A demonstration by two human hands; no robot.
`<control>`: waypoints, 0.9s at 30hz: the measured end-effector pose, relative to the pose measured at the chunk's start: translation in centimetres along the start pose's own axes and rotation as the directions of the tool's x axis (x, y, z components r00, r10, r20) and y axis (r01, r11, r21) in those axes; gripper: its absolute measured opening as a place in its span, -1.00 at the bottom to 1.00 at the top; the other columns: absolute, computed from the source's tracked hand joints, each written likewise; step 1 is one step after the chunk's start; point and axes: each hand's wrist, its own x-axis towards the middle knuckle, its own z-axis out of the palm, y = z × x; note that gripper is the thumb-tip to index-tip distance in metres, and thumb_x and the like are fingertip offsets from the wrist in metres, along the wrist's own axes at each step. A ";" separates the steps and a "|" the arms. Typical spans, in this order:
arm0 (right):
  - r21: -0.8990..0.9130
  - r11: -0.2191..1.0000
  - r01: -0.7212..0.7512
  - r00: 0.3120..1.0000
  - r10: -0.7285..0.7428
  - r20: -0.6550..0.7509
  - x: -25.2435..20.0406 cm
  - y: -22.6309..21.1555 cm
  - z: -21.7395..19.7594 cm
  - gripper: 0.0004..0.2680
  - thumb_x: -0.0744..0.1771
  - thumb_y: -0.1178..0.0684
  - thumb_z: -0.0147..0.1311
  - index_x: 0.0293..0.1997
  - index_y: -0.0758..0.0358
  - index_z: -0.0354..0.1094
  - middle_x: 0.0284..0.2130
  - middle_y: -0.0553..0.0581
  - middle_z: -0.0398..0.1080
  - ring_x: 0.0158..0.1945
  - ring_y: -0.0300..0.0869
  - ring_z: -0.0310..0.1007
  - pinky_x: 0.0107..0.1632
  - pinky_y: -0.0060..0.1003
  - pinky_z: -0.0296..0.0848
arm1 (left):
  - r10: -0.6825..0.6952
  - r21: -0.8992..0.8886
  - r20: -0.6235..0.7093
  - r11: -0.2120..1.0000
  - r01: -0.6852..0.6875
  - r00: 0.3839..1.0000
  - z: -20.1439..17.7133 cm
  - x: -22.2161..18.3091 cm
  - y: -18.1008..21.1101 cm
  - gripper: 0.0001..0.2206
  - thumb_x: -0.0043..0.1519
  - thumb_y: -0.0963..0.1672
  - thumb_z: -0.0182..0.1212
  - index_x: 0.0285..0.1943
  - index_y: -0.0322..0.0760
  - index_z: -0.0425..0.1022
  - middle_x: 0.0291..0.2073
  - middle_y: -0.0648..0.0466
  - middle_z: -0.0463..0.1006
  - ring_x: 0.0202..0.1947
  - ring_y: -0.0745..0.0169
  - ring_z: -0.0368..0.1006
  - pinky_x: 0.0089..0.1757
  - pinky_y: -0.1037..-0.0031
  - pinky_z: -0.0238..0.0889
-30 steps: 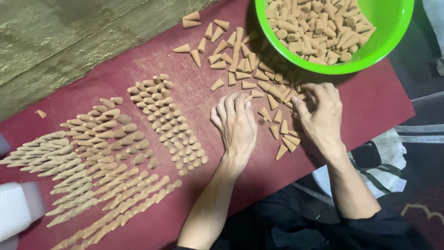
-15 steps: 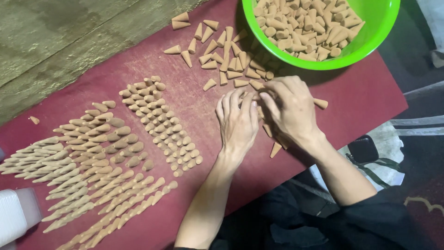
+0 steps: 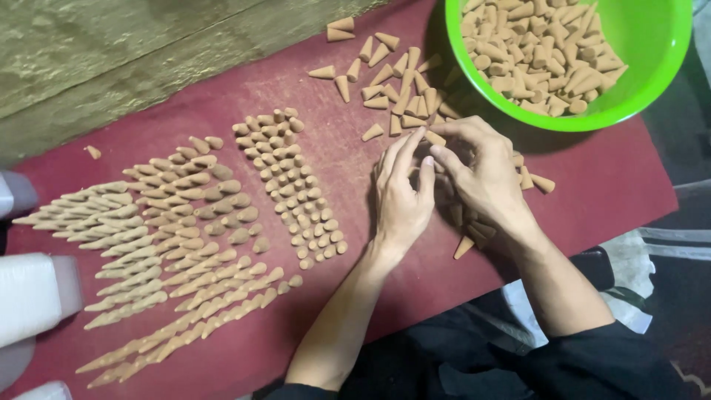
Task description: Arranging incense cones into organized rows on a work surface
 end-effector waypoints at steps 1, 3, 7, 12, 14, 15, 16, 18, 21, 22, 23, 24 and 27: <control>0.006 1.000 0.011 1.000 -0.011 0.012 0.1 0.0 0.3 -0.79 0.33 0.17 0.30 0.07 0.14 0.54 -0.24 0.16 0.46 -0.12 0.03 0.50 -0.10 -0.10 0.46 | -0.004 0.010 -0.014 1.000 0.004 1.000 -0.3 0.1 0.2 -0.64 0.31 -0.18 0.15 0.32 -0.22 0.43 0.08 -0.03 0.52 0.13 -0.07 0.49 0.13 0.20 0.28; 0.080 0.997 0.000 1.000 -0.001 0.013 0.5 -0.2 1.1 -0.79 0.31 0.20 0.33 0.04 0.19 0.55 -0.26 0.18 0.48 -0.13 0.03 0.56 -0.14 -0.12 0.51 | 0.019 0.012 -0.052 1.000 -0.019 0.998 -1.3 0.6 0.5 -0.65 0.31 -0.19 0.16 0.30 -0.26 0.44 0.06 -0.05 0.53 0.11 -0.07 0.51 0.11 0.20 0.32; 0.163 0.981 0.101 0.993 -0.109 0.040 2.9 -2.3 3.4 -0.79 0.31 0.25 0.33 0.03 0.28 0.54 -0.23 0.25 0.46 -0.11 0.07 0.57 -0.10 -0.12 0.54 | 0.097 0.207 -0.086 0.975 -0.078 0.992 -4.7 1.5 1.0 -0.65 0.31 -0.19 0.15 0.31 -0.27 0.43 0.06 -0.05 0.52 0.09 -0.07 0.52 0.09 0.17 0.34; 0.162 0.969 0.185 0.958 -0.215 0.190 6.1 -4.0 8.1 -0.80 0.26 0.21 0.36 -0.06 0.22 0.53 -0.32 0.24 0.44 -0.14 0.16 0.55 -0.06 -0.01 0.48 | 0.030 0.650 0.112 0.754 -0.096 0.993 -9.6 2.6 -0.6 -0.56 0.22 -0.19 0.14 0.34 -0.23 0.38 0.16 -0.03 0.45 0.29 -0.03 0.28 0.30 0.02 0.00; 0.146 0.972 0.184 0.956 -0.212 0.205 7.0 -3.6 10.3 -0.81 0.26 0.17 0.37 -0.09 0.15 0.54 -0.32 0.17 0.44 -0.13 0.09 0.55 -0.06 -0.07 0.45 | -0.015 0.714 0.145 0.694 -0.094 0.989 -11.4 2.9 -1.2 -0.51 0.16 -0.19 0.19 0.35 -0.21 0.38 0.19 -0.04 0.42 0.32 -0.08 0.22 0.30 -0.03 -0.04; 0.122 0.977 0.175 0.956 -0.198 0.218 7.5 -3.3 11.4 -0.83 0.25 0.13 0.39 -0.11 0.08 0.55 -0.33 0.11 0.45 -0.13 0.01 0.54 -0.07 -0.13 0.43 | -0.063 0.765 0.181 0.636 -0.100 0.982 -12.3 3.1 -1.5 -0.46 0.10 -0.20 0.24 0.36 -0.18 0.38 0.21 -0.05 0.40 0.35 -0.13 0.17 0.30 -0.09 -0.08; 0.128 0.975 0.179 0.955 -0.204 0.214 7.5 -3.3 12.1 -0.83 0.25 0.13 0.39 -0.11 0.08 0.55 -0.33 0.11 0.45 -0.13 0.01 0.54 -0.07 -0.13 0.43 | -0.059 0.769 0.180 0.631 -0.103 0.982 -12.8 3.2 -1.8 -0.46 0.10 -0.20 0.24 0.36 -0.18 0.38 0.21 -0.05 0.40 0.35 -0.13 0.17 0.30 -0.09 -0.08; 0.166 0.974 0.153 0.957 -0.188 0.220 7.5 -3.2 13.6 -0.84 0.24 0.21 0.36 -0.15 0.26 0.53 -0.36 0.27 0.44 -0.16 0.19 0.52 -0.06 0.00 0.43 | -0.154 0.779 0.209 0.623 -0.069 0.966 -13.8 3.4 -2.4 -0.46 0.08 -0.21 0.25 0.33 -0.15 0.41 0.24 -0.07 0.38 0.38 -0.18 0.10 0.29 -0.14 -0.12; 0.127 0.975 0.184 0.953 -0.209 0.221 7.3 -2.1 15.5 -0.84 0.23 0.19 0.38 -0.18 0.23 0.51 -0.37 0.23 0.46 -0.18 0.17 0.53 -0.06 -0.01 0.45 | -0.212 0.787 0.241 0.614 -0.062 0.947 -14.6 3.7 -2.3 -0.44 0.06 -0.18 0.26 0.34 -0.17 0.39 0.26 -0.08 0.34 0.39 -0.19 0.06 0.31 -0.15 -0.16; 0.127 0.975 0.182 0.954 -0.206 0.216 7.3 -2.1 15.8 -0.84 0.23 0.19 0.38 -0.18 0.23 0.51 -0.37 0.23 0.46 -0.18 0.17 0.53 -0.06 -0.01 0.45 | -0.210 0.786 0.246 0.615 -0.068 0.946 -14.6 3.6 -2.3 -0.44 0.06 -0.18 0.26 0.34 -0.17 0.39 0.26 -0.08 0.34 0.39 -0.19 0.06 0.31 -0.15 -0.16; 0.105 0.978 0.181 0.956 -0.200 0.215 7.3 -2.1 16.2 -0.84 0.23 0.20 0.37 -0.20 0.24 0.50 -0.37 0.24 0.46 -0.17 0.18 0.52 -0.06 0.01 0.45 | -0.216 0.786 0.251 0.615 -0.068 0.944 -14.7 3.6 -2.4 -0.45 0.08 -0.17 0.25 0.34 -0.18 0.39 0.28 -0.08 0.33 0.39 -0.19 0.05 0.31 -0.16 -0.18; 0.080 0.980 0.182 0.957 -0.195 0.214 7.5 -2.1 16.4 -0.85 0.23 0.20 0.36 -0.22 0.25 0.49 -0.38 0.25 0.45 -0.17 0.20 0.52 -0.07 0.03 0.45 | -0.219 0.784 0.254 0.617 -0.068 0.942 -14.6 3.6 -2.4 -0.47 0.10 -0.15 0.25 0.33 -0.18 0.40 0.30 -0.09 0.31 0.40 -0.20 0.03 0.32 -0.16 -0.21; 0.018 0.979 0.203 0.955 -0.202 0.218 7.4 -1.9 16.6 -0.85 0.24 0.21 0.35 -0.22 0.30 0.45 -0.37 0.29 0.43 -0.16 0.24 0.49 -0.06 0.07 0.44 | -0.213 0.797 0.258 0.598 -0.083 0.943 -14.3 3.6 -3.3 -0.46 0.09 -0.13 0.24 0.33 -0.20 0.40 0.30 -0.09 0.29 0.41 -0.19 0.01 0.31 -0.16 -0.20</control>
